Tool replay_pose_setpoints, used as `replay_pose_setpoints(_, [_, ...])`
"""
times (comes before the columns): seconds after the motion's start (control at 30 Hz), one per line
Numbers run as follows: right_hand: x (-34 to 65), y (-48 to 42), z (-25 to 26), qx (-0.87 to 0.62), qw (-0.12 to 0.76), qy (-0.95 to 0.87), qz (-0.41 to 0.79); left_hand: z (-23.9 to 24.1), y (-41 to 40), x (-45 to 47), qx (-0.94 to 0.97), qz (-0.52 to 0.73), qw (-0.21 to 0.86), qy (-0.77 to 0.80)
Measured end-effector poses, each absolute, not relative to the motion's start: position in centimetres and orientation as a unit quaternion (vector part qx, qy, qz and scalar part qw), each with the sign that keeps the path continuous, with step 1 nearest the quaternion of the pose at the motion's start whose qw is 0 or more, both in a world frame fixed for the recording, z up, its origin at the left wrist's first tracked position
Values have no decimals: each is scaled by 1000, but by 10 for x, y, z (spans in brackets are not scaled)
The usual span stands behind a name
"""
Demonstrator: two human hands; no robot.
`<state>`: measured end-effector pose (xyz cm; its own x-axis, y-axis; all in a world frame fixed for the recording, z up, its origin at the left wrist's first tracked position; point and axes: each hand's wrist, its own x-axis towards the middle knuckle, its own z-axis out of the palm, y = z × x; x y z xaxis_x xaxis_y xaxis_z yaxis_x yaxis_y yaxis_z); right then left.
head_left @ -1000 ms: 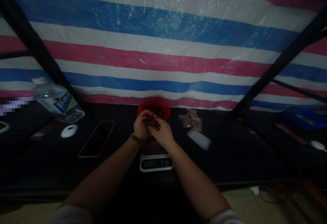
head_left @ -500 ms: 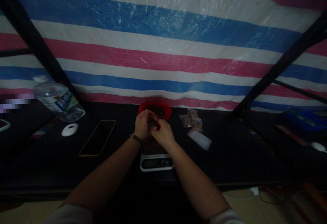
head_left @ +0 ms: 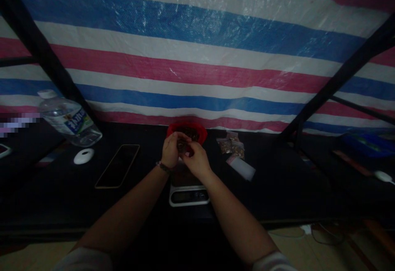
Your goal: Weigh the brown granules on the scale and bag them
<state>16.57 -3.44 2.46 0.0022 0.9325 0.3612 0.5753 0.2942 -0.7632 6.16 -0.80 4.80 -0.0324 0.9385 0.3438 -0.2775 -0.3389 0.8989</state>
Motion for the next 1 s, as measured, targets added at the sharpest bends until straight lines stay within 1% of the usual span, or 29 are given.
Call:
replay_pose_setpoints(0.1, [165,-36,26,-546,449,-673,218,48,-8,60,517,628,478,331])
replay_pose_setpoints(0.23, [165,-36,28,-534,453,-675,233,51,-9,57,557,603,456,344])
replay_pose_setpoints(0.37, [164,-35,27,-540,455,-670,229,50,-8,55,576,586,473,317])
replay_pose_setpoints(0.57, [166,-33,27,-533,466,-657,259,40,-2,57,577,603,480,269])
replay_pose_setpoints(0.77, [169,-30,26,-507,506,-657,236,35,10,58,492,667,503,245])
replay_pose_setpoints(0.93, [185,-20,34,-526,511,-642,222,26,28,53,432,726,444,299])
replay_pose_setpoints(1.0, [198,-13,40,-529,507,-645,215,23,35,48,429,725,421,336])
